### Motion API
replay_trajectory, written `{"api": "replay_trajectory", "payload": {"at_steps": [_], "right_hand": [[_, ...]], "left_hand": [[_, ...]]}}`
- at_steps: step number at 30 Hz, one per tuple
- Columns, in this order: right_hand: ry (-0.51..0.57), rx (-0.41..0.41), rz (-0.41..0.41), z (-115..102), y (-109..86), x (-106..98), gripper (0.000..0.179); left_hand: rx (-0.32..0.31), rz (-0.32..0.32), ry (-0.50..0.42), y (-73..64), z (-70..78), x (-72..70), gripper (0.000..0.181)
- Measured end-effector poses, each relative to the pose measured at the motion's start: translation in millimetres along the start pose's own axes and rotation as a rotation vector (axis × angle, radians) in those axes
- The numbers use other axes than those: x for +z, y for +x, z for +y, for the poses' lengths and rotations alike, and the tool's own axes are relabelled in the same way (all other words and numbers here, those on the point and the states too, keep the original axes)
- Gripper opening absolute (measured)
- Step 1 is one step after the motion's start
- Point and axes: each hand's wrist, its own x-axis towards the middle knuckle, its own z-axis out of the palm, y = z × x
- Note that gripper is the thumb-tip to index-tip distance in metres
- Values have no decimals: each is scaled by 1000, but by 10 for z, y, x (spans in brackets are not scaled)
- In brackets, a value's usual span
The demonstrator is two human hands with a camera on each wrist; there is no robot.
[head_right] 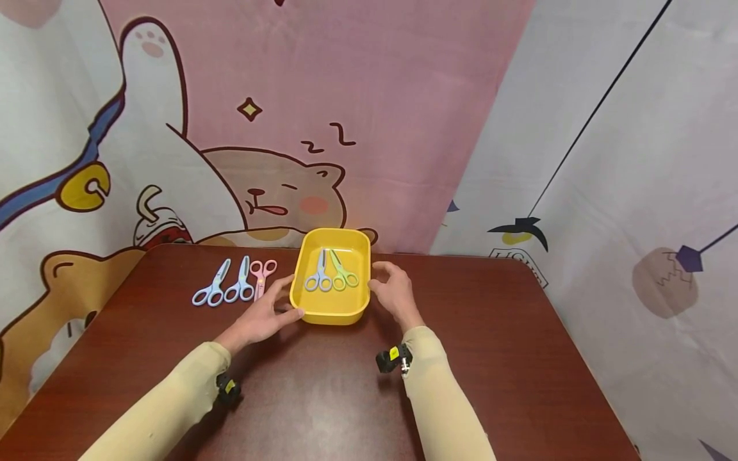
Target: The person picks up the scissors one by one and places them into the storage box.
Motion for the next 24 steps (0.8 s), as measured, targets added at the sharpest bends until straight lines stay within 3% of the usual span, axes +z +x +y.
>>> {"api": "replay_trajectory", "payload": {"at_steps": [12, 24], "right_hand": [[118, 20, -43, 134, -125, 90, 55], [311, 68, -110, 239, -188, 134, 63]], "left_hand": [[0, 2, 3, -6, 32, 2, 87], [-21, 6, 0, -15, 27, 7, 87]]}}
